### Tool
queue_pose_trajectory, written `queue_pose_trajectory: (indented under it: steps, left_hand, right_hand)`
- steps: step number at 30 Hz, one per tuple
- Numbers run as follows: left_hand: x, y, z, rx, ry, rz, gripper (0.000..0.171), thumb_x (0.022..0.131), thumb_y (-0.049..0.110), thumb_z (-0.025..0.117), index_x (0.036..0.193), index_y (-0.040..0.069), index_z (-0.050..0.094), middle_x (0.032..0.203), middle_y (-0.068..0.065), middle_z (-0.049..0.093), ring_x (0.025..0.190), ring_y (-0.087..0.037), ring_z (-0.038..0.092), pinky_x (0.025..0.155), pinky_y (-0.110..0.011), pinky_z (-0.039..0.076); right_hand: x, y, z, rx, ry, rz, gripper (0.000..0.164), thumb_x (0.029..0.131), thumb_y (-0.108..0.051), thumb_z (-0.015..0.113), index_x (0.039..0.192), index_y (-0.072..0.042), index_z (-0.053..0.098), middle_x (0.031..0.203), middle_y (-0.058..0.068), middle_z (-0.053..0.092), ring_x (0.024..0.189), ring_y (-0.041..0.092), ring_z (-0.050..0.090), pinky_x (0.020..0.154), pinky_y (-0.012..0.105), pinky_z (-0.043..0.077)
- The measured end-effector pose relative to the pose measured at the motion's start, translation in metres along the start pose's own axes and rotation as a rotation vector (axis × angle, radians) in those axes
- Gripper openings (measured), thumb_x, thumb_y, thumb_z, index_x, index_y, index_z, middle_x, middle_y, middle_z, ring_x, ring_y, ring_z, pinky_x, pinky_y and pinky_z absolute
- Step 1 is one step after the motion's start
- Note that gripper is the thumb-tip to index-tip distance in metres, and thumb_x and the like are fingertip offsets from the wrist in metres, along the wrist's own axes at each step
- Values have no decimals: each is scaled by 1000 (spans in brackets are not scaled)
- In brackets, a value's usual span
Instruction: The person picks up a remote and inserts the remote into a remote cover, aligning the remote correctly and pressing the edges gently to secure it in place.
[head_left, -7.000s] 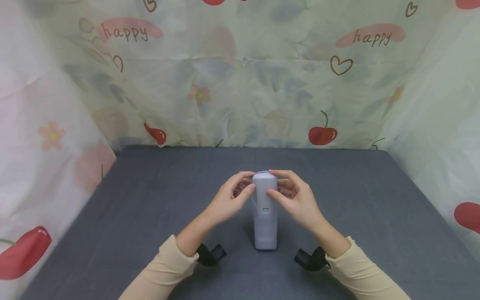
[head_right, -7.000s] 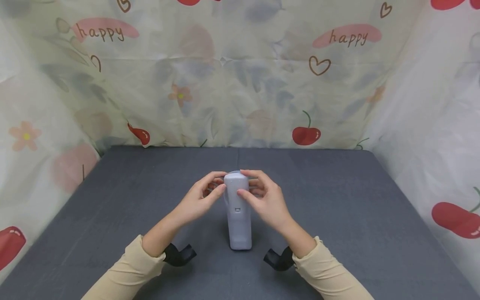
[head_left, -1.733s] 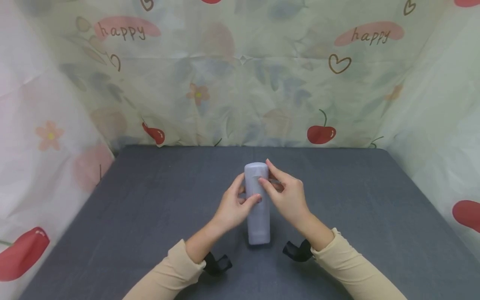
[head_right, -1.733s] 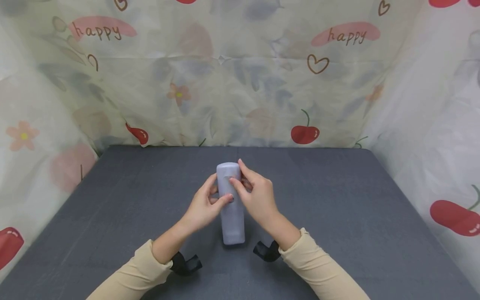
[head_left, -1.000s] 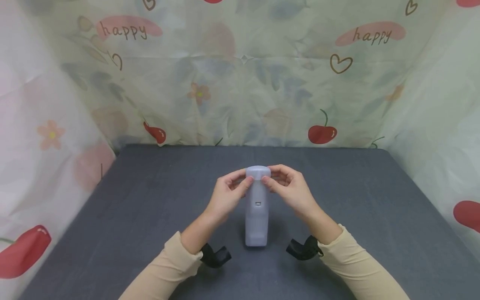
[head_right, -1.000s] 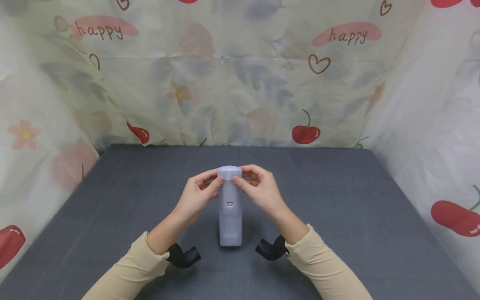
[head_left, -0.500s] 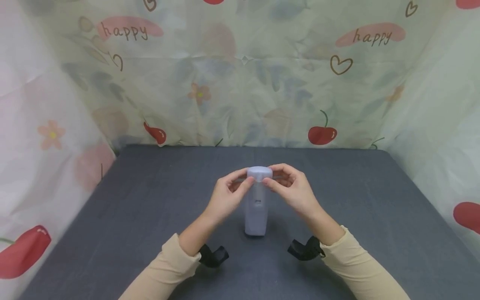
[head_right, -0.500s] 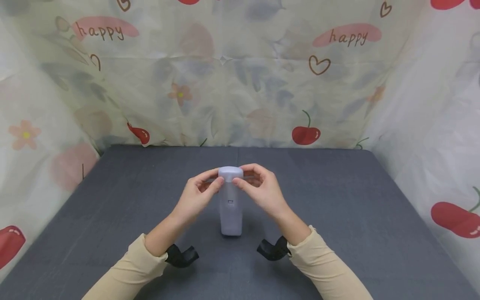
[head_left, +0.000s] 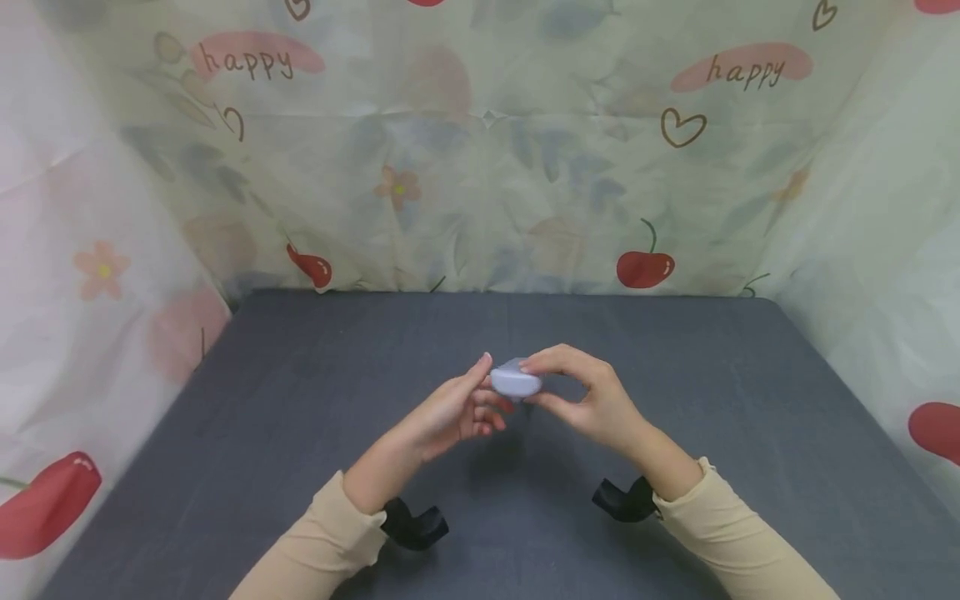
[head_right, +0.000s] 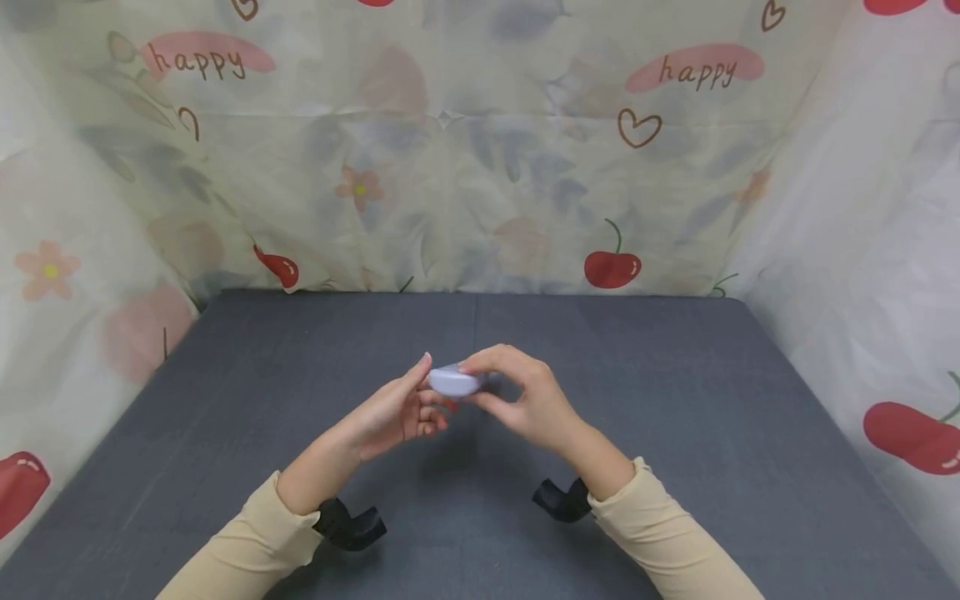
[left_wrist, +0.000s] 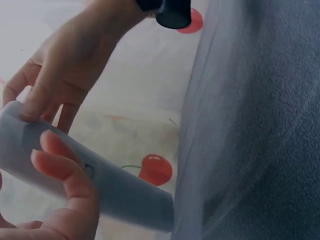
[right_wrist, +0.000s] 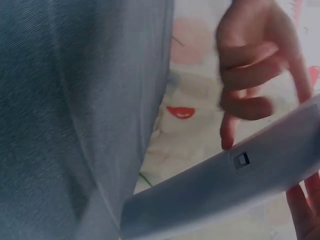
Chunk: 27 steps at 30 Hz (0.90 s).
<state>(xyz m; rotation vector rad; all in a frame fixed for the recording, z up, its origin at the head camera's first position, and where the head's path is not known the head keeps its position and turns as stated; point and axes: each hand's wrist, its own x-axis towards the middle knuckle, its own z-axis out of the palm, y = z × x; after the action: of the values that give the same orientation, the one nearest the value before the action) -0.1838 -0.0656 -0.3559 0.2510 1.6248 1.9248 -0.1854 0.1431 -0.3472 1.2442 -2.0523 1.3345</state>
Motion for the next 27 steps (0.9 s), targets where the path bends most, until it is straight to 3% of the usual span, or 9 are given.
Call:
queue_pose_trajectory:
  steps: [3,7,9,13,18,21,27]
  left_hand:
    - [-2,3,2,-66,0,-4,48,100,39,37,123,-4,44,77,7,61,64,-4,58,62,-16,48]
    - [-1,2,2,-89,31,15,43,98,22,42,128,-10,38,79,5,59,69,-4,58,66,-14,50]
    - [0,0,1,-80,42,32,47,97,18,43,132,-12,34,83,4,59,72,-4,58,68,-15,50]
    - [5,-8,-3,-40,64,52,52,97,14,45,139,-10,27,98,-3,60,76,-4,59,70,-16,51]
    - [12,-16,-5,42,94,41,59,96,11,48,145,-5,19,117,-19,58,79,-3,61,76,-19,52]
    - [17,-21,-6,90,115,26,62,95,10,50,147,-1,17,119,-23,58,83,-5,61,82,-24,53]
    - [24,-28,-11,175,131,19,64,95,10,51,148,2,17,118,-24,58,88,-10,60,89,-34,52]
  right_hand:
    - [-3,3,-1,-53,-45,-42,42,65,13,76,102,-4,65,102,13,66,103,12,58,90,17,45]
    - [-8,7,-2,-105,-89,18,39,65,6,80,99,-8,66,107,11,64,103,16,55,89,20,45]
    - [-9,8,-3,-119,-102,106,39,65,-1,82,99,-10,65,109,10,61,104,17,53,88,24,47]
    - [-12,11,-4,-98,-94,409,37,77,-13,76,109,-7,59,107,9,58,99,21,57,83,31,52]
    - [-14,18,0,96,-147,769,45,92,-22,60,125,-1,37,93,17,63,79,23,64,70,31,56]
    - [-15,22,4,225,-197,882,54,92,-21,59,130,1,28,90,18,63,72,20,65,69,35,57]
    - [-19,26,15,283,-147,943,56,90,-15,62,131,3,28,89,15,63,68,14,64,70,35,57]
